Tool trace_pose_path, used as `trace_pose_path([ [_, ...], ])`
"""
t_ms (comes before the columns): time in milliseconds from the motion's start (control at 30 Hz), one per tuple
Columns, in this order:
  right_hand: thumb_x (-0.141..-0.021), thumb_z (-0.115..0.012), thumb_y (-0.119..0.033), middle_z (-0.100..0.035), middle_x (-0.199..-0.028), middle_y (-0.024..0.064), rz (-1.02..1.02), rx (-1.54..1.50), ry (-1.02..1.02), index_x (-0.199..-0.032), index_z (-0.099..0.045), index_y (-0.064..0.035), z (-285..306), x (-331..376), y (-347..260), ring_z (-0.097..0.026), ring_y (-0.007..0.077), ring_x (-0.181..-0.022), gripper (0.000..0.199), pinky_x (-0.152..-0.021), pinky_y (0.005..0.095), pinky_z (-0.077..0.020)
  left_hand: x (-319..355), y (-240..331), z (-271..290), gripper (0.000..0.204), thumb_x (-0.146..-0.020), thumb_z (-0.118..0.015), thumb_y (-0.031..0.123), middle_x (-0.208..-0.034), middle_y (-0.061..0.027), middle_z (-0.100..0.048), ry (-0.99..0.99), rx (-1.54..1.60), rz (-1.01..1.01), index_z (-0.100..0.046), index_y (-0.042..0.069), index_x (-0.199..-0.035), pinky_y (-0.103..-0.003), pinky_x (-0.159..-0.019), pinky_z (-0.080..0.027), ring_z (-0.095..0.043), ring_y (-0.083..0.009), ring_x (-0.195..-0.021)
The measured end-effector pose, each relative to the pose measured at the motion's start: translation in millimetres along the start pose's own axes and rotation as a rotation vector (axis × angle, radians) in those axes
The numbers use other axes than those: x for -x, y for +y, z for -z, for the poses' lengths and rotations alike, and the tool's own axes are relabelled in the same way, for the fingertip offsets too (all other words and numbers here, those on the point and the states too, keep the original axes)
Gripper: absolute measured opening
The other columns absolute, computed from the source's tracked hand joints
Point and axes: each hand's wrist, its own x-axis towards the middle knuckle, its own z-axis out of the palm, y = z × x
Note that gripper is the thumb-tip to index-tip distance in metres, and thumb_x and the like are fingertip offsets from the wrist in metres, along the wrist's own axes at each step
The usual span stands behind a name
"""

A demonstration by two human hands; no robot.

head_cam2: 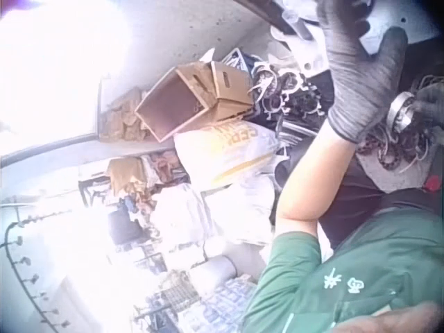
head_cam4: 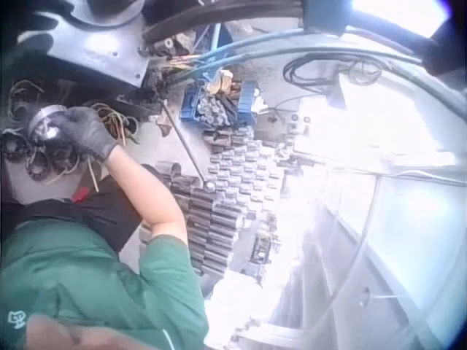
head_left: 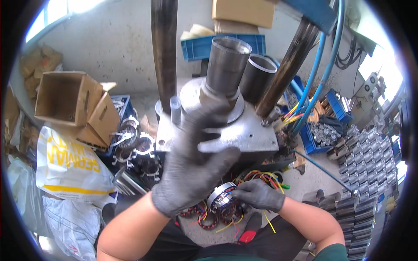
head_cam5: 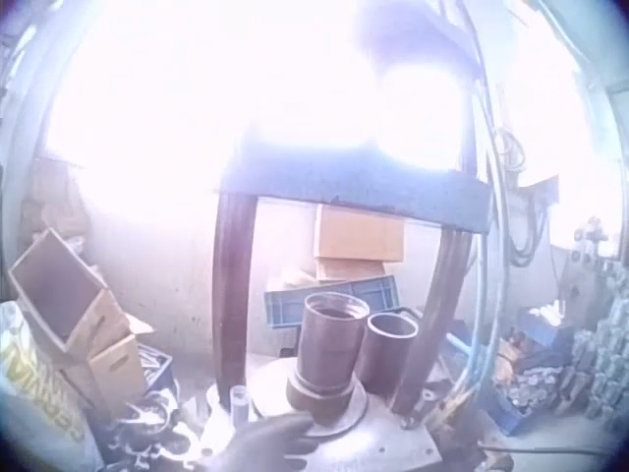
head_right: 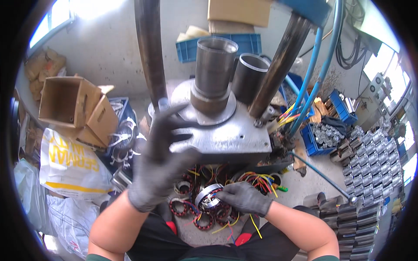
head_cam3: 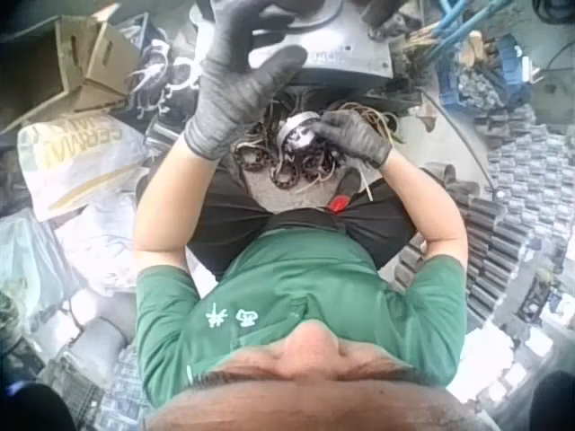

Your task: The person is assembling components of an electric motor using a pressing machine in a workshop.

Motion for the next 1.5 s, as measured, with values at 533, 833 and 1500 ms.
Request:
trace_pose_path([
  [533, -0.101, -0.063, -0.036, -0.061, -0.065, 0.0034, 0.37, -0.677, 0.522, -0.091, -0.068, -0.0023, 98, 39, 7, -0.058, 0.0107, -0.056, 0.035, -0.052, 0.0249, -0.0445, -3, -103, -65, 0.056, -0.091, -0.073, 0.01, -0.126, -0.0186, -0.066, -0.137, -0.093, 0.524, -0.053, 0.005, -0.144, -0.036, -0.1, -0.053, -0.067, -0.0257, -0.112],
  [833, -0.095, -0.074, -0.017, -0.064, -0.13, 0.0101, 0.581, -0.801, 0.402, -0.156, -0.039, -0.0053, 75, 38, 14, -0.064, 0.017, -0.111, 0.071, -0.092, 0.0339, -0.056, -17, -87, -63, 0.068, -0.089, -0.078, 0.014, -0.138, -0.0159, -0.059, 0.075, 0.515, 0.673, -0.046, -0.001, -0.147, -0.042, -0.105, -0.055, -0.063, -0.0275, -0.123],
  [1500, -0.08, -0.087, -0.045, -0.063, -0.135, 0.0117, 0.549, -0.94, 0.549, -0.146, -0.048, -0.0061, 64, 17, 14, -0.064, 0.025, -0.122, 0.086, -0.105, 0.0415, -0.0542, -17, -78, -69, 0.092, -0.073, -0.056, -0.022, -0.161, -0.0285, -0.026, -0.382, -0.416, -0.236, -0.042, 0.016, -0.155, -0.043, -0.109, -0.049, -0.053, -0.044, -0.134],
])
